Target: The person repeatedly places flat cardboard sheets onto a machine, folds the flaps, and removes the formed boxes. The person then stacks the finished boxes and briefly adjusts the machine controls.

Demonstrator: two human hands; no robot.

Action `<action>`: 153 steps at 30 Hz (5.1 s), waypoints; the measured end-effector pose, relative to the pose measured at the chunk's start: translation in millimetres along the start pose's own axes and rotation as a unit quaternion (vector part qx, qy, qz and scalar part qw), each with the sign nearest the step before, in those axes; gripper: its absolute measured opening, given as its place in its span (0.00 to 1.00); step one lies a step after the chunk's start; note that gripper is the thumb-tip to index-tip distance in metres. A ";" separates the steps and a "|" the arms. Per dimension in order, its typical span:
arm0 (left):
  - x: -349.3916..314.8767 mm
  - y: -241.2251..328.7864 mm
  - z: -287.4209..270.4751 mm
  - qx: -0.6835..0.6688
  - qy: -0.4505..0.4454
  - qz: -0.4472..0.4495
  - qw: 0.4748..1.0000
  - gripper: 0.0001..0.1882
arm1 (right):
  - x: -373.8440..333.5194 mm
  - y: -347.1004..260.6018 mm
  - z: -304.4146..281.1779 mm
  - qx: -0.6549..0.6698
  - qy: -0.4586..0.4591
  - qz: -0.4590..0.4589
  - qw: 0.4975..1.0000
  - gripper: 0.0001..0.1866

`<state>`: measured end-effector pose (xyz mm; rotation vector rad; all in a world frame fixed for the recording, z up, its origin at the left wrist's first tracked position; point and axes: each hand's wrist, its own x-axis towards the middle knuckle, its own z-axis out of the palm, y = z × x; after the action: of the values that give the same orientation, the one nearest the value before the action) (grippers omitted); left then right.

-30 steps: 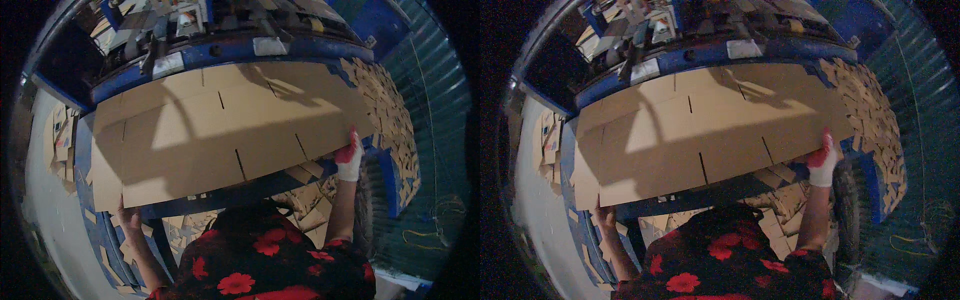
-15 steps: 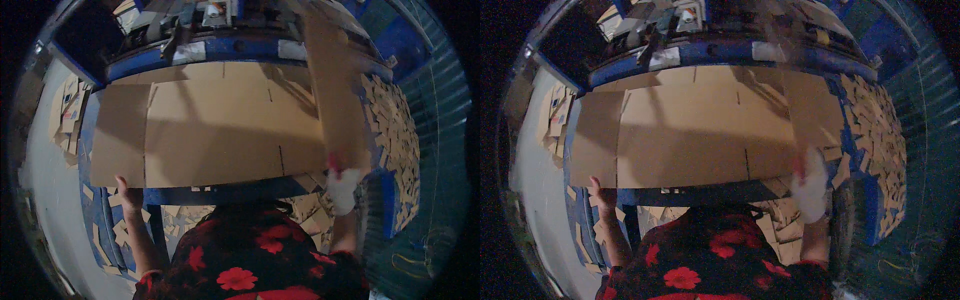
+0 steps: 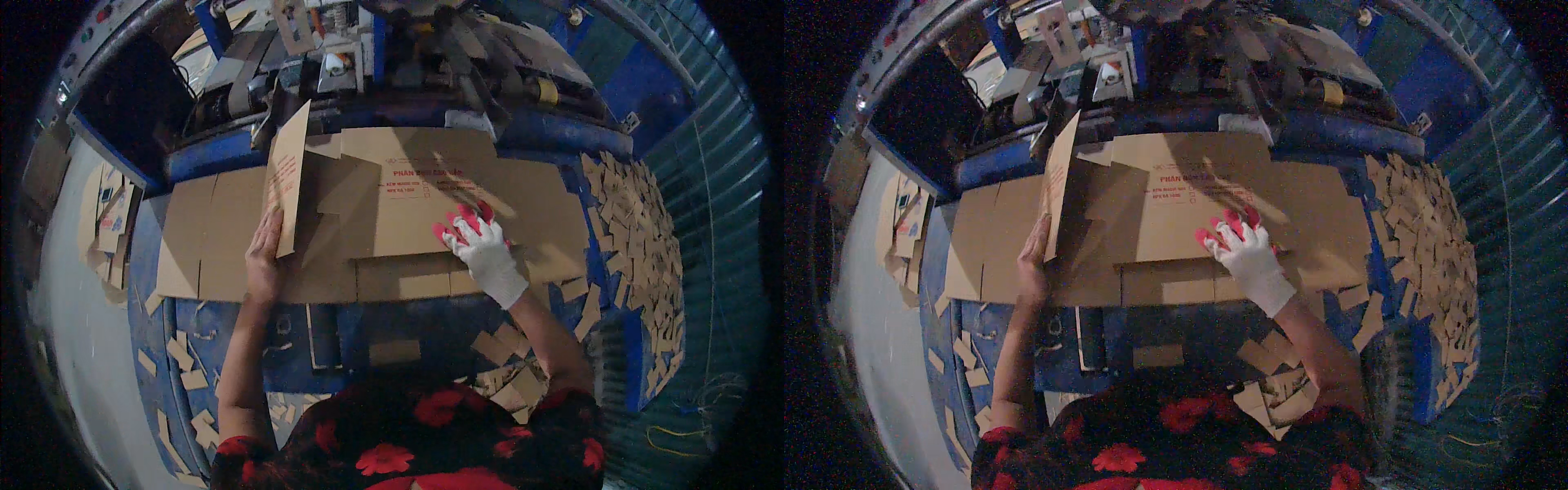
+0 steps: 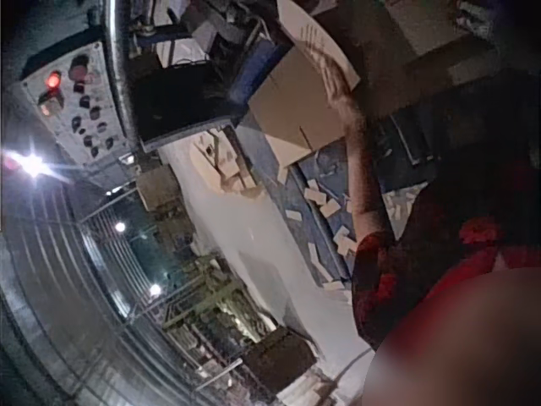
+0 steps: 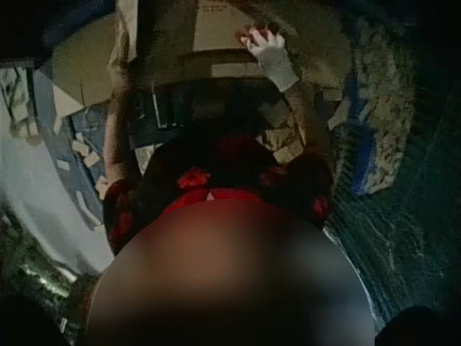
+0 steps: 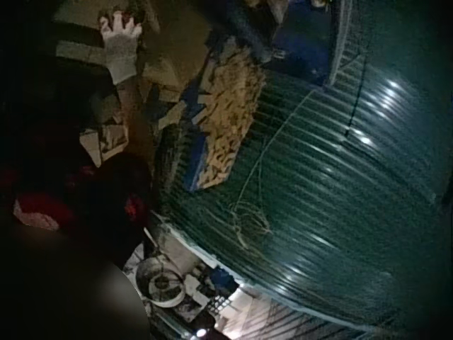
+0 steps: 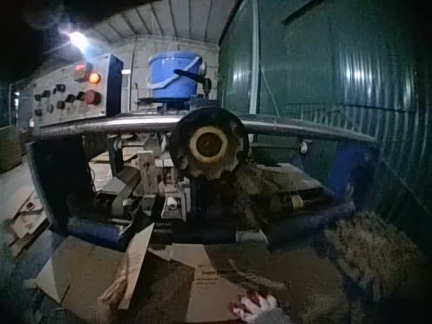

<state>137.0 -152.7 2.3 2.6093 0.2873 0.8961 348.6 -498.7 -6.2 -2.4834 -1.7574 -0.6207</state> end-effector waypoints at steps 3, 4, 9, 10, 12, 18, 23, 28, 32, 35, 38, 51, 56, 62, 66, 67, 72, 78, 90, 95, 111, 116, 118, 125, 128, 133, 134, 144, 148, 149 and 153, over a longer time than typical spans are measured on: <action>30.2 -8.9 15.0 0.002 -0.006 0.017 1.000 0.32 | 30.6 29.9 25.2 0.002 0.091 -0.008 0.996 0.18; 33.8 -8.7 20.7 -0.027 -0.025 0.009 0.999 0.32 | 36.3 38.6 28.6 -0.020 0.104 -0.011 0.994 0.18; 73.4 -25.7 45.6 -0.008 0.001 0.030 1.000 0.32 | 66.2 63.6 36.6 -0.003 0.021 0.011 1.000 0.20; 85.9 -31.4 50.3 0.014 -0.001 0.036 0.999 0.32 | 75.1 70.6 37.1 -0.002 0.038 0.010 0.999 0.20; 114.6 -44.1 60.8 0.094 -0.010 0.056 0.994 0.31 | 102.2 85.1 42.7 0.000 0.084 -0.010 0.996 0.21; 213.2 -81.2 114.3 0.237 -0.024 -0.060 0.969 0.21 | 197.1 143.0 68.9 -0.125 -0.073 0.109 0.983 0.22; 247.3 -91.3 124.9 -0.033 -0.072 -0.151 0.985 0.33 | 236.0 178.8 96.6 0.025 -0.010 0.203 0.979 0.24; 95.8 -97.8 13.0 0.080 -0.045 -0.194 0.977 0.20 | 141.8 169.5 58.9 0.079 0.081 0.113 0.987 0.24; -37.0 -135.8 -114.8 0.364 0.008 -0.529 0.766 0.29 | -13.3 131.5 11.2 0.081 0.040 0.344 0.935 0.38; -84.9 -142.1 -140.1 0.333 0.001 -0.532 0.778 0.40 | -89.8 115.0 -12.9 -0.065 -0.140 0.517 0.842 0.45; -96.4 -140.2 -146.1 0.306 -0.050 -0.525 0.792 0.44 | -137.1 98.2 -38.1 -0.097 -0.209 0.585 0.777 0.45; -125.4 -191.7 -164.0 0.301 0.000 -0.409 0.861 0.39 | -232.7 130.1 -59.3 0.196 0.040 0.591 0.781 0.36; -131.0 -192.9 -185.6 0.016 0.189 -0.428 0.884 0.37 | -236.1 154.1 -81.4 0.150 0.083 0.578 0.798 0.41; -132.6 -166.1 -174.2 0.004 0.225 -0.421 0.879 0.28 | -193.1 149.7 -128.7 0.012 0.048 0.555 0.830 0.48; -120.1 -146.4 -171.2 -0.219 0.366 -0.388 0.817 0.27 | -155.8 122.7 -185.4 0.046 0.100 0.594 0.797 0.50; -116.7 -141.7 -170.6 -0.310 0.360 -0.380 0.794 0.26 | -144.9 119.7 -202.6 0.137 0.146 0.574 0.794 0.50; -106.0 -108.0 -143.1 -0.486 0.211 -0.358 0.769 0.21 | -109.0 67.0 -248.1 0.548 0.369 0.392 0.640 0.30; -90.1 -50.0 -82.8 -0.515 0.210 -0.365 0.746 0.25 | -41.2 -35.0 -146.9 0.356 0.016 0.238 0.904 0.46; -65.3 -24.8 -141.9 -0.385 0.118 -0.419 0.813 0.23 | -21.0 -69.1 -99.3 0.042 -0.195 -0.016 0.980 0.36; -48.7 11.4 -78.0 -0.186 -0.044 -0.213 0.958 0.26 | -10.6 -46.9 -77.3 -0.020 -0.057 -0.022 0.998 0.26; 97.5 -39.6 46.8 0.049 -0.057 0.059 0.995 0.31 | 102.3 68.9 46.0 -0.018 0.057 -0.017 0.998 0.25; 170.6 -64.6 91.8 0.319 -0.028 0.006 0.947 0.29 | 172.7 112.3 67.6 -0.087 -0.055 0.032 0.994 0.28; 205.1 -72.7 107.9 0.311 -0.038 -0.011 0.950 0.30 | 207.9 133.7 77.5 -0.096 -0.053 0.054 0.993 0.28; 227.1 -95.2 109.1 0.040 -0.101 -0.016 0.994 0.29 | 248.0 160.4 88.2 -0.082 -0.043 0.151 0.984 0.26; 156.0 -99.1 62.8 0.072 -0.075 0.042 0.994 0.26 | 196.7 163.2 68.9 -0.011 0.026 0.139 0.990 0.27; -26.6 -131.9 -93.0 0.326 -0.091 -0.296 0.893 0.23 | -12.4 152.4 -0.4 0.053 0.066 0.390 0.917 0.32; -55.9 -142.4 -116.6 0.282 -0.059 -0.399 0.870 0.28 | -53.4 143.5 -7.4 0.354 0.255 0.480 0.761 0.36; -146.2 -202.2 -153.2 0.294 -0.154 -0.402 0.853 0.43 | -233.8 89.6 -55.1 0.003 -0.042 0.573 0.818 0.46; -131.7 -198.5 -159.6 0.148 -0.134 -0.461 0.865 0.34 | -231.2 108.4 -58.4 0.030 -0.049 0.629 0.775 0.44; -127.4 -196.0 -163.2 0.152 -0.146 -0.484 0.849 0.31 | -231.6 116.6 -60.0 0.038 -0.035 0.645 0.762 0.42; -104.5 -178.4 -187.6 0.357 -0.192 -0.371 0.835 0.28 | -239.2 154.3 -72.4 0.240 -0.021 0.684 0.689 0.34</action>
<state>-74.3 29.6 10.2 2.7772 1.6334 -0.0528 400.9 -787.2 9.3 -2.4520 0.2841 0.0714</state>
